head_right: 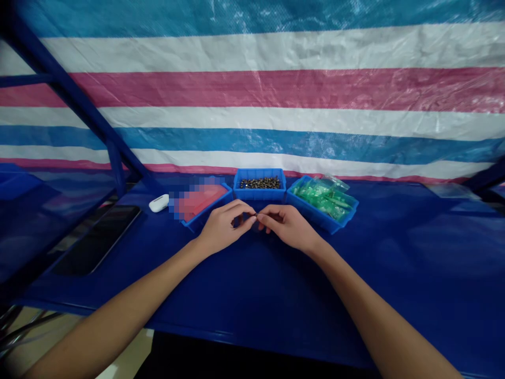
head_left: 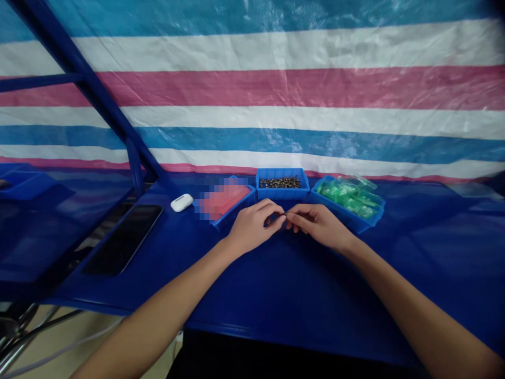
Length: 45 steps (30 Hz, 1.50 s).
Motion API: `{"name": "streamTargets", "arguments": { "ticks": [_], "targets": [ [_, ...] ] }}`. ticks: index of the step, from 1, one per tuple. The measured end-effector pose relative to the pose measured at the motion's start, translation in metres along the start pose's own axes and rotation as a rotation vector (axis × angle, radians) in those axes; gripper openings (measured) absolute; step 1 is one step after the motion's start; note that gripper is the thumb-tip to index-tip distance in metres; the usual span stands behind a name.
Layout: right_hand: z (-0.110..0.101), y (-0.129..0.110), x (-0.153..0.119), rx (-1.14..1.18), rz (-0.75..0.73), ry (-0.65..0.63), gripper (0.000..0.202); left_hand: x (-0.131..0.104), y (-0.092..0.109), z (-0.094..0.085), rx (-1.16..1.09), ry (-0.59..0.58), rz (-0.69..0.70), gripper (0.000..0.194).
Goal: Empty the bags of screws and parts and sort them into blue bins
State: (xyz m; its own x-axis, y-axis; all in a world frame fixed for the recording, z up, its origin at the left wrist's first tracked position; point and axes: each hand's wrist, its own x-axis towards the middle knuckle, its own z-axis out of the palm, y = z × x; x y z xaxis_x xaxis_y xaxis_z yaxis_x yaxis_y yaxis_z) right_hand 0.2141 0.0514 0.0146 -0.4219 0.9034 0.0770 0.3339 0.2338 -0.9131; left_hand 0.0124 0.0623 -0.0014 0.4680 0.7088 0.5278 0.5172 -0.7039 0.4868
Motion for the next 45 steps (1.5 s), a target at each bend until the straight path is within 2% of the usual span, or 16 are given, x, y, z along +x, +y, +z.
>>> {"name": "streamTargets", "arguments": {
  "ticks": [18, 29, 36, 45],
  "targets": [
    [-0.0006, 0.0043, 0.0001, -0.028, 0.037, 0.009, 0.033, -0.0008, -0.0001, 0.0005, 0.022, -0.002, 0.041, 0.011],
    [0.0015, 0.0006, 0.0001, -0.056, 0.011, 0.032, 0.031, -0.0008, 0.0020, -0.0002, 0.044, -0.014, -0.004, 0.018],
    [0.0015, 0.0023, 0.0005, -0.073, 0.011, 0.030, 0.029, -0.0009, 0.0008, 0.0006, 0.024, -0.042, 0.014, 0.011],
    [0.0022, 0.0012, 0.0002, -0.069, 0.012, 0.049, 0.029, -0.0004, 0.0010, 0.0011, 0.056, -0.011, -0.017, 0.017]
  ]
}}
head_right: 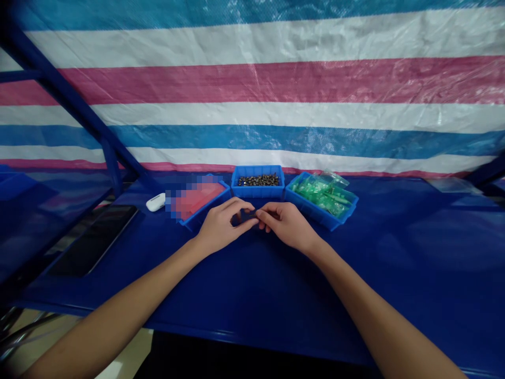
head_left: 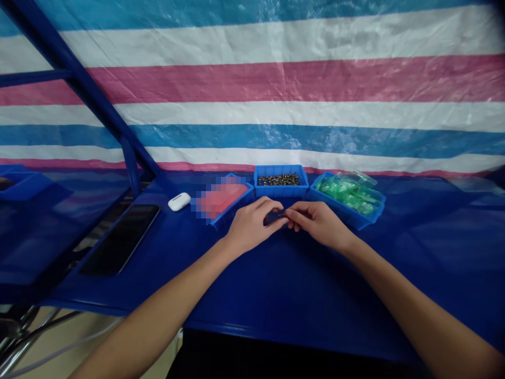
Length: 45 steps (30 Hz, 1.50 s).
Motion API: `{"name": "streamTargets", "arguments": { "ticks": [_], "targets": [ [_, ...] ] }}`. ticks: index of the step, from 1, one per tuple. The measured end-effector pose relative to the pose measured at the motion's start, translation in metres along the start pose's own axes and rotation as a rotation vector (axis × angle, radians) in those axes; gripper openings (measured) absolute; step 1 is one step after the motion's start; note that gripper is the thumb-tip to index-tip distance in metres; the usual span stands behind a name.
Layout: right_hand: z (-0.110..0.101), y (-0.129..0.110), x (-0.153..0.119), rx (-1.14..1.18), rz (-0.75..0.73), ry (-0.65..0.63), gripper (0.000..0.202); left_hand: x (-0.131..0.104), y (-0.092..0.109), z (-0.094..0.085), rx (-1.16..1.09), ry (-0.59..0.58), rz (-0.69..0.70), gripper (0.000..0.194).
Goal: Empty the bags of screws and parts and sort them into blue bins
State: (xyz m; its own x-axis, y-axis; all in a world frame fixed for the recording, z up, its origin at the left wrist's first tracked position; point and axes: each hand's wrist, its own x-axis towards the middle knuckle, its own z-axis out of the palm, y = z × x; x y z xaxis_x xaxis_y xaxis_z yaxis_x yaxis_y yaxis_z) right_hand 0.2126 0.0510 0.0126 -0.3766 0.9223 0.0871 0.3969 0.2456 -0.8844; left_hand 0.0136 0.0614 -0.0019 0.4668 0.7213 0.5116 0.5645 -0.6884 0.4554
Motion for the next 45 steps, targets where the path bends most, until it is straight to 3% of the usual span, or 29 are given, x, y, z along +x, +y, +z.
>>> {"name": "streamTargets", "arguments": {
  "ticks": [5, 17, 22, 30, 40, 45],
  "targets": [
    [0.0007, 0.0004, 0.0000, -0.012, 0.003, 0.012, 0.029, -0.0004, -0.0022, 0.0015, -0.023, -0.021, 0.014, 0.009],
    [0.0010, -0.0003, -0.0006, -0.033, -0.002, 0.008, 0.028, -0.0003, -0.0020, 0.0018, -0.010, -0.023, -0.004, 0.019],
    [0.0022, -0.0005, -0.0002, -0.034, 0.001, 0.007, 0.028, -0.0005, -0.0029, 0.0023, -0.025, -0.033, 0.013, 0.010],
    [0.0010, -0.0012, -0.0007, -0.051, -0.001, 0.007, 0.027, -0.0003, -0.0034, 0.0035, 0.041, -0.016, 0.019, 0.022],
    [0.0010, -0.0019, -0.0002, -0.050, -0.003, 0.011, 0.027, -0.0007, -0.0036, 0.0020, -0.014, -0.046, 0.000, 0.011],
    [0.0010, -0.0021, -0.0006, -0.056, 0.002, 0.016, 0.027, -0.0002, -0.0017, 0.0019, 0.023, -0.034, 0.002, 0.019]
  ]
}}
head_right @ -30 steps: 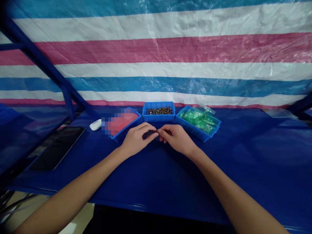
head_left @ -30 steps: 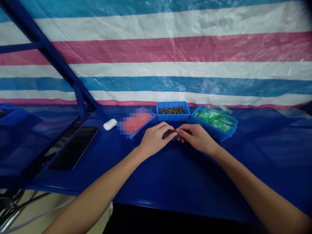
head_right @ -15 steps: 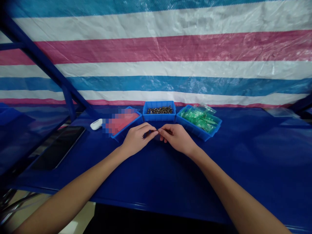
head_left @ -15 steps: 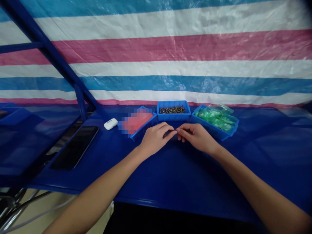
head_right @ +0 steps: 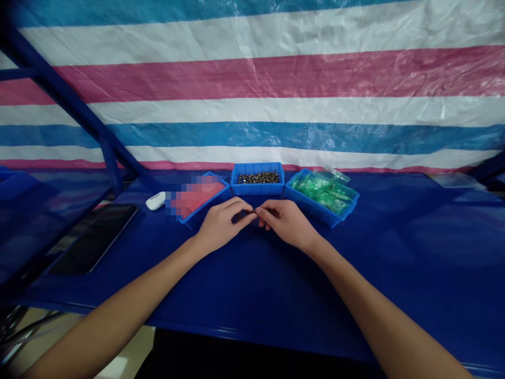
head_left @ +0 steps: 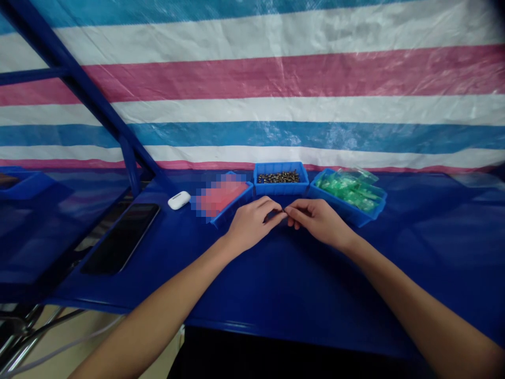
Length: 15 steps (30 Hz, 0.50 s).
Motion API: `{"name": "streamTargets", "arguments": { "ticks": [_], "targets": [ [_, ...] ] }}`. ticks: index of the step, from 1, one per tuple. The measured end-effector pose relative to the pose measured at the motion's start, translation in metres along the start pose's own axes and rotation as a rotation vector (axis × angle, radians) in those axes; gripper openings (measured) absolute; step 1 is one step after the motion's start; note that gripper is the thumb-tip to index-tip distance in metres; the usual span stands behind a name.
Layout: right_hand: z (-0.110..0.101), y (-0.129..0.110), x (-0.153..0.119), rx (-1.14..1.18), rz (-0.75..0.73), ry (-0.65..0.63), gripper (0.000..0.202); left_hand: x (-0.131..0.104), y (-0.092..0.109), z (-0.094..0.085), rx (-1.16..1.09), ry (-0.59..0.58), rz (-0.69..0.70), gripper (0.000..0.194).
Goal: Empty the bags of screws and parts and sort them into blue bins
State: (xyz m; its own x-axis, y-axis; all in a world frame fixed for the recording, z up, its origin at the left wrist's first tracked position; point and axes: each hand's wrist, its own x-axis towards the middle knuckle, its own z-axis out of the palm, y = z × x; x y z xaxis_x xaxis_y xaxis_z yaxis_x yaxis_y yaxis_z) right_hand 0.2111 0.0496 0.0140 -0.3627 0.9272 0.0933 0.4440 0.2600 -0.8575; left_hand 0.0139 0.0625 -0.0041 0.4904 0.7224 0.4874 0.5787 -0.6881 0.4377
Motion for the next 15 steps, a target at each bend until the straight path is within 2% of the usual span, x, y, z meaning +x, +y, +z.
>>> {"name": "streamTargets", "arguments": {
  "ticks": [7, 12, 15],
  "targets": [
    [0.0005, 0.0011, 0.0006, 0.006, 0.002, -0.001, 0.028, 0.0003, 0.0005, -0.0008, -0.014, -0.022, -0.045, 0.020],
    [0.0002, -0.0003, 0.0002, -0.002, -0.005, 0.001, 0.028, 0.0002, -0.0004, -0.0008, -0.029, -0.035, -0.018, 0.012],
    [-0.0002, -0.0008, -0.0004, -0.007, -0.001, 0.003, 0.029, 0.0003, 0.0007, -0.0010, -0.011, -0.024, -0.003, 0.016]
  ]
}}
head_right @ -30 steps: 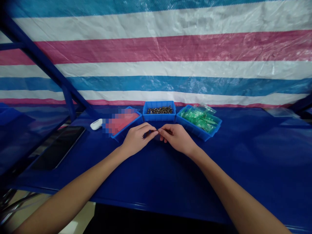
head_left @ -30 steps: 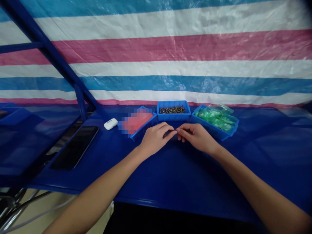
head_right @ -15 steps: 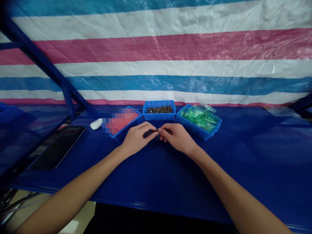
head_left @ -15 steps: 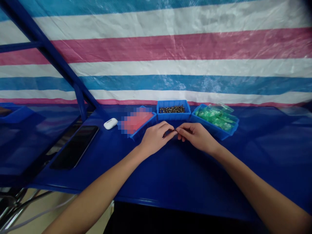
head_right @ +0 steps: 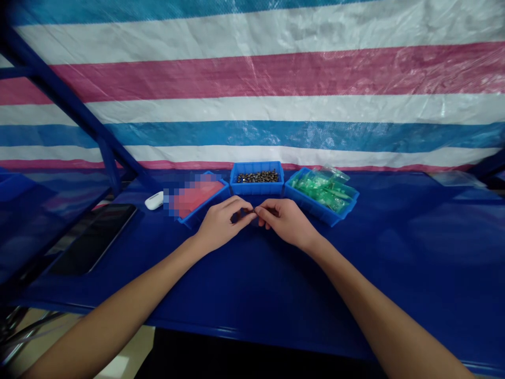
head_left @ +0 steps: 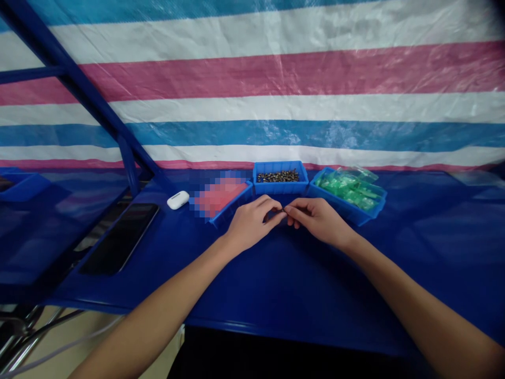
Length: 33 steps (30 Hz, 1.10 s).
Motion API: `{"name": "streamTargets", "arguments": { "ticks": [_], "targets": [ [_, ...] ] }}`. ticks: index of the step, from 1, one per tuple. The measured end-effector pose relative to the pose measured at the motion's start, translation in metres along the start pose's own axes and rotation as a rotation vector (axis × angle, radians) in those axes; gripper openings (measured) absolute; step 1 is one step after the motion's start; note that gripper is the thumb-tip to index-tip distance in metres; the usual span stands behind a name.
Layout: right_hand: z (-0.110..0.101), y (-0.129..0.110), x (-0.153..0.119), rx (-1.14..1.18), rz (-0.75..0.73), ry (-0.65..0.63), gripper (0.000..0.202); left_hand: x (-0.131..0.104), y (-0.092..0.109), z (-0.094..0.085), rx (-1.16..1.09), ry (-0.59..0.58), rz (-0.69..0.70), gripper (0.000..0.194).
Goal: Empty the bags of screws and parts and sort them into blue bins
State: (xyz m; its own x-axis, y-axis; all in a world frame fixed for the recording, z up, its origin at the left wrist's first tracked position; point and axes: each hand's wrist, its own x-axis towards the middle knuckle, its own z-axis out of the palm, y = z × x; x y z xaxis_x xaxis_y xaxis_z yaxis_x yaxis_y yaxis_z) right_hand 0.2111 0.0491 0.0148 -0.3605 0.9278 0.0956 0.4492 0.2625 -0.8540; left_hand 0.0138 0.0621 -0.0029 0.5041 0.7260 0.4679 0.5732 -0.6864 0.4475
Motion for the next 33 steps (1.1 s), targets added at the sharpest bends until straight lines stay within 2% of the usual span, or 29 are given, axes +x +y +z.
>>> {"name": "streamTargets", "arguments": {
  "ticks": [3, 8, 14, 33],
  "targets": [
    [-0.0001, 0.0004, 0.0000, 0.001, 0.002, 0.003, 0.030, 0.0000, 0.0008, 0.0002, 0.032, 0.006, 0.007, 0.022],
    [0.0008, 0.0007, 0.0001, 0.015, 0.003, 0.002, 0.030, -0.0004, -0.0002, 0.0012, 0.006, 0.006, -0.018, 0.022],
    [0.0007, 0.0012, -0.0003, 0.011, 0.002, -0.007, 0.029, -0.0005, -0.0016, 0.0016, -0.011, -0.004, -0.008, 0.011],
    [-0.0006, -0.0003, -0.0002, 0.000, 0.000, 0.007, 0.031, -0.0002, -0.0004, 0.0012, 0.055, 0.038, 0.040, 0.022]
  ]
}}
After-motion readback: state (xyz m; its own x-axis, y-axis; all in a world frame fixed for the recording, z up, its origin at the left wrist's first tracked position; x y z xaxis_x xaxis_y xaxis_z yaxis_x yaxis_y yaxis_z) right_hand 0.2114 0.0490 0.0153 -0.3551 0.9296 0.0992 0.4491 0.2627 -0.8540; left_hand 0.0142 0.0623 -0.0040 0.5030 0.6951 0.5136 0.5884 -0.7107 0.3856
